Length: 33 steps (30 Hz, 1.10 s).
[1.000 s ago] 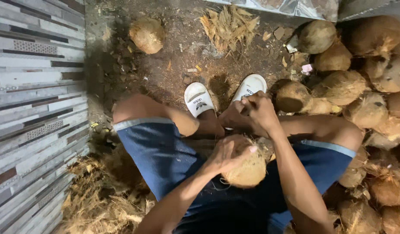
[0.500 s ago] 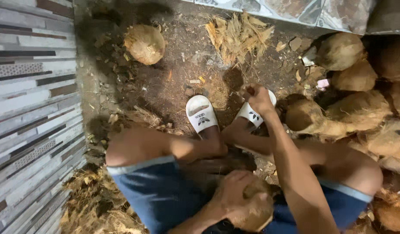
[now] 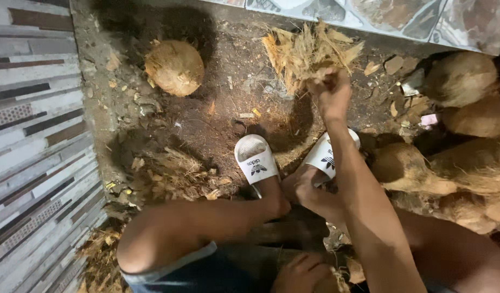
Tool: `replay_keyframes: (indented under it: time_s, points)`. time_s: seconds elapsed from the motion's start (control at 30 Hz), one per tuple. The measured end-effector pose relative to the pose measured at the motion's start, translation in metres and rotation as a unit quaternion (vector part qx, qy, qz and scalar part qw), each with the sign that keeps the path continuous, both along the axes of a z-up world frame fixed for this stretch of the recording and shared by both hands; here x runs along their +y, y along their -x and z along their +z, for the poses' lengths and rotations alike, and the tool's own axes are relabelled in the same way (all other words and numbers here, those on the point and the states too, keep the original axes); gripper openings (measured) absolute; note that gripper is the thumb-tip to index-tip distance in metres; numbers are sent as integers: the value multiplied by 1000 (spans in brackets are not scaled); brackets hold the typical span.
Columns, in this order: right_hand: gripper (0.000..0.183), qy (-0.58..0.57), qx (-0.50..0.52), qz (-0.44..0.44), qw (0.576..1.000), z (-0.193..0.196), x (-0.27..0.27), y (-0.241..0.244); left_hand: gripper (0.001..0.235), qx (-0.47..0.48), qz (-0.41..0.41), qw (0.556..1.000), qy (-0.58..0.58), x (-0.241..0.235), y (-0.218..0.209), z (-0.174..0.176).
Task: The person sits cross-legged on the floor and peels the fibrous husk off a coconut by hand. They repeatedly pull away strands of husk and discard them onto the floor, surrounded by a pile of other coconuts.
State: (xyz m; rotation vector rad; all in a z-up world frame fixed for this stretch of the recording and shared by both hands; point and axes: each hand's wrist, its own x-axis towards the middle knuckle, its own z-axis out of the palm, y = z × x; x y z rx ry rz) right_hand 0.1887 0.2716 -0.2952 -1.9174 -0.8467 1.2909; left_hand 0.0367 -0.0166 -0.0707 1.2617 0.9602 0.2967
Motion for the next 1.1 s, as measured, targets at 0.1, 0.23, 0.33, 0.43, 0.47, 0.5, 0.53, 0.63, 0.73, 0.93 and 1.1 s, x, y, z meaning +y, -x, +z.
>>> replay_keyframes:
  time_s: [0.1, 0.23, 0.33, 0.43, 0.47, 0.5, 0.53, 0.63, 0.73, 0.93, 1.1]
  points:
    - [36, -60, 1, -55, 997, -34, 1, -4, 17, 45, 12, 987, -156, -27, -10, -23]
    - [24, -97, -28, -91, 991, -130, -9, -22, 10, 89, 15, 971, -220, -35, -14, -35]
    - [23, -124, 22, -116, 985, -115, -3, -5, 7, 106, 24, 984, -141, -27, -12, -21]
    - [27, -40, 108, -155, 981, -86, 5, -2, 8, 122, 35, 990, -67, -14, -15, -3]
    - [27, -41, 108, -155, 981, -77, 7, 2, 8, 122, 35, 990, -67, -2, -13, 4]
    - [28, -11, 61, -134, 989, -66, 10, 6, 13, 128, 44, 990, -50, 9, -11, 12]
    - [30, 19, 13, -113, 993, -56, 12, 9, 20, 133, 53, 989, -33, 20, -9, 20]
    - [21, -91, 282, -261, 919, -78, 0, 11, 28, 63, -67, 991, -93, -78, -11, -52]
    - [11, -20, 227, -240, 944, -50, 0, 14, 57, 51, -52, 996, 48, -33, -4, -25]
    - [10, -157, -6, -68, 985, -4, -38, 14, 56, 38, -7, 995, 89, 42, 4, 29]
    - [14, -175, 69, 84, 979, 31, -102, 2, 42, 18, -27, 999, 9, 26, 0, 13]
